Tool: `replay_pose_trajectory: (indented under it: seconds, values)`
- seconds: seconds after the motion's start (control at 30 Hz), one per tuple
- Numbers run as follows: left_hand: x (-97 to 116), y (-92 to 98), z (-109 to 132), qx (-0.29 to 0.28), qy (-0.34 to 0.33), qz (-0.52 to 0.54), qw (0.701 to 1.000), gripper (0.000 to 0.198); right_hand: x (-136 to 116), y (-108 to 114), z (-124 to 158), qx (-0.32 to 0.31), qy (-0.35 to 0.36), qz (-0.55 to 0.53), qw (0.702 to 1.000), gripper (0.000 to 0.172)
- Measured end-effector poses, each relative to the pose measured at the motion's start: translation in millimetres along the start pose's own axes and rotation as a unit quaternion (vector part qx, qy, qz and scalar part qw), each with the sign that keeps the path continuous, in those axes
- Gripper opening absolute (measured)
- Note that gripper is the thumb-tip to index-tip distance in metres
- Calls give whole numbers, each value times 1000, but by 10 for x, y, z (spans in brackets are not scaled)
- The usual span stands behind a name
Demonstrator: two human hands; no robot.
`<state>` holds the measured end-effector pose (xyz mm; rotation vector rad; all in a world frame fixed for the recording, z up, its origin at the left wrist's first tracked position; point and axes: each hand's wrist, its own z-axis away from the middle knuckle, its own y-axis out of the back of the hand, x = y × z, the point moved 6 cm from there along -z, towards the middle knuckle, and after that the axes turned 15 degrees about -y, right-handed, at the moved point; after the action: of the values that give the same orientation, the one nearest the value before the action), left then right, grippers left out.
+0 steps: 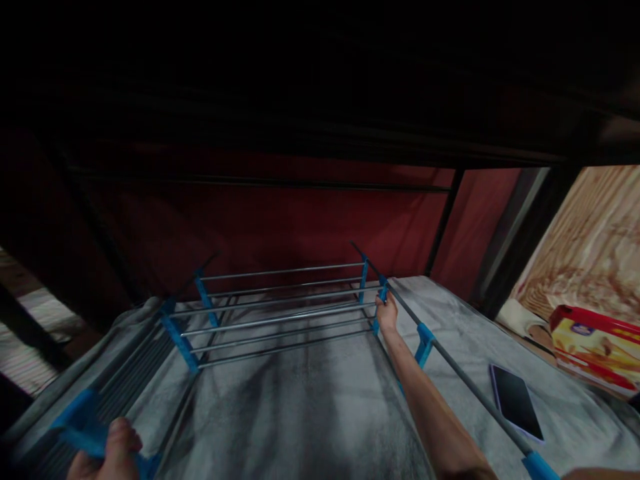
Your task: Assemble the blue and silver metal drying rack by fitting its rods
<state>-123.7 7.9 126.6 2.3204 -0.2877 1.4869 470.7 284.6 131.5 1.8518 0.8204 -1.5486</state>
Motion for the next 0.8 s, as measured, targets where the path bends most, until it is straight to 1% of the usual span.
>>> replay_pose_trajectory:
  seconds: [0.07,0.1,0.17,0.3,0.4,0.47,0.57,0.67,0.8]
  values:
    - [173,-47,-26,-11,-6,2,1000,43,-16,-77,-69,4,-3,-1,1000,43]
    - [222,-69,-38,-11,-7,1,1000,44,-18,-117,-100,6,-5,-1,1000,42]
    - [248,-115,-66,-7,-7,1,1000,44,-11,-195,-148,11,-7,1,1000,43]
    - [137,-209,-129,1,-9,16,1000,46,52,-316,-190,13,-7,14,1000,47]
    - [25,-253,-171,13,-10,26,1000,48,117,-362,-189,-1,-11,25,1000,48]
    - [-30,-272,-188,14,-16,27,999,50,153,-361,-187,-10,-14,33,999,47]
    - [-82,-307,-191,0,-33,31,999,51,199,-343,-203,-22,-18,46,999,49]
    - [-113,-324,-176,5,-48,33,998,50,244,-340,-225,-35,-17,58,998,50]
    - [-136,-349,-171,-1,-69,36,997,47,318,-336,-223,-32,-20,89,995,48]
